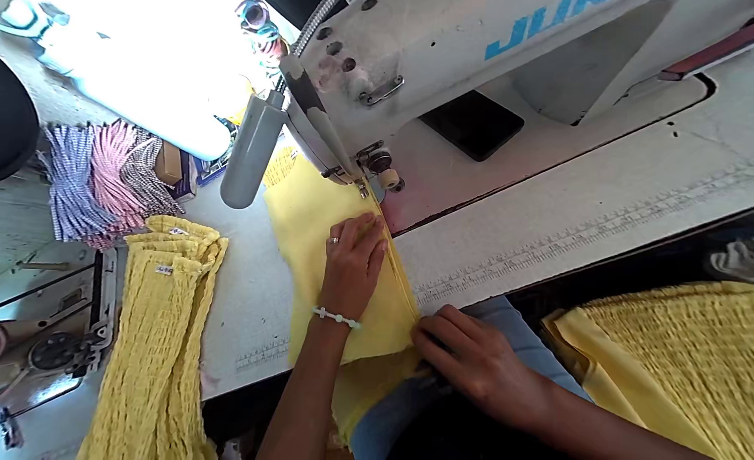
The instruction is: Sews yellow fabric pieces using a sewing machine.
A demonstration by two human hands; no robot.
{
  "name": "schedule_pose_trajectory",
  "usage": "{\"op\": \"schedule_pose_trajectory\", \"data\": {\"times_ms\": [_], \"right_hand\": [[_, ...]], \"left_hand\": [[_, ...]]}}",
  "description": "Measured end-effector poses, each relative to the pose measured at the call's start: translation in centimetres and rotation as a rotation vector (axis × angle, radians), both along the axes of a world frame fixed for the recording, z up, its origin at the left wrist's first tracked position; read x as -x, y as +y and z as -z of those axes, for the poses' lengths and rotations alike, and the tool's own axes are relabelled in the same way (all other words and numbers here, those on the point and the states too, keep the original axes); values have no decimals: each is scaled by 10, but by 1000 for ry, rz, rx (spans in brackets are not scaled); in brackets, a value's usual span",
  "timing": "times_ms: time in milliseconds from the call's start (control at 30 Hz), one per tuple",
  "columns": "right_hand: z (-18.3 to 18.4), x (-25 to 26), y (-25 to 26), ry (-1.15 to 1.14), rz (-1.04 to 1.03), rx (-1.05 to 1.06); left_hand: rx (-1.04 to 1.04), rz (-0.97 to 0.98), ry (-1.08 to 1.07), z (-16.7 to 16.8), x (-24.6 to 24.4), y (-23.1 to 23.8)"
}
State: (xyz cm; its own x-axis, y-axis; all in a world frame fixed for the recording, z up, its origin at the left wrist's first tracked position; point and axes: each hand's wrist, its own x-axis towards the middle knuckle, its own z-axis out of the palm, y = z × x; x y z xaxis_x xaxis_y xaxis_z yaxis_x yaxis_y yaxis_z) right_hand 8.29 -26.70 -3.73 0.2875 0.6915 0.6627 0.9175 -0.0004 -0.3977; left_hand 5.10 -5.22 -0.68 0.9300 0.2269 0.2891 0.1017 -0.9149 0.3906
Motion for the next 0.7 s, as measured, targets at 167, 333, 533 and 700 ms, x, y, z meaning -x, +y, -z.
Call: {"op": "schedule_pose_trajectory", "data": {"times_ms": [167, 333, 533, 700], "right_hand": [[-4, -2, 5, -2, 9, 7], [-1, 1, 5, 3, 14, 8], [1, 4, 3, 20, 35, 6], [1, 4, 3, 5, 27, 13]], "left_hand": [[-48, 333, 27, -23, 4, 15], [-174, 548, 208, -50, -6, 20], [-325, 640, 261, -56, -18, 11], [-283, 539, 266, -51, -13, 1]]}}
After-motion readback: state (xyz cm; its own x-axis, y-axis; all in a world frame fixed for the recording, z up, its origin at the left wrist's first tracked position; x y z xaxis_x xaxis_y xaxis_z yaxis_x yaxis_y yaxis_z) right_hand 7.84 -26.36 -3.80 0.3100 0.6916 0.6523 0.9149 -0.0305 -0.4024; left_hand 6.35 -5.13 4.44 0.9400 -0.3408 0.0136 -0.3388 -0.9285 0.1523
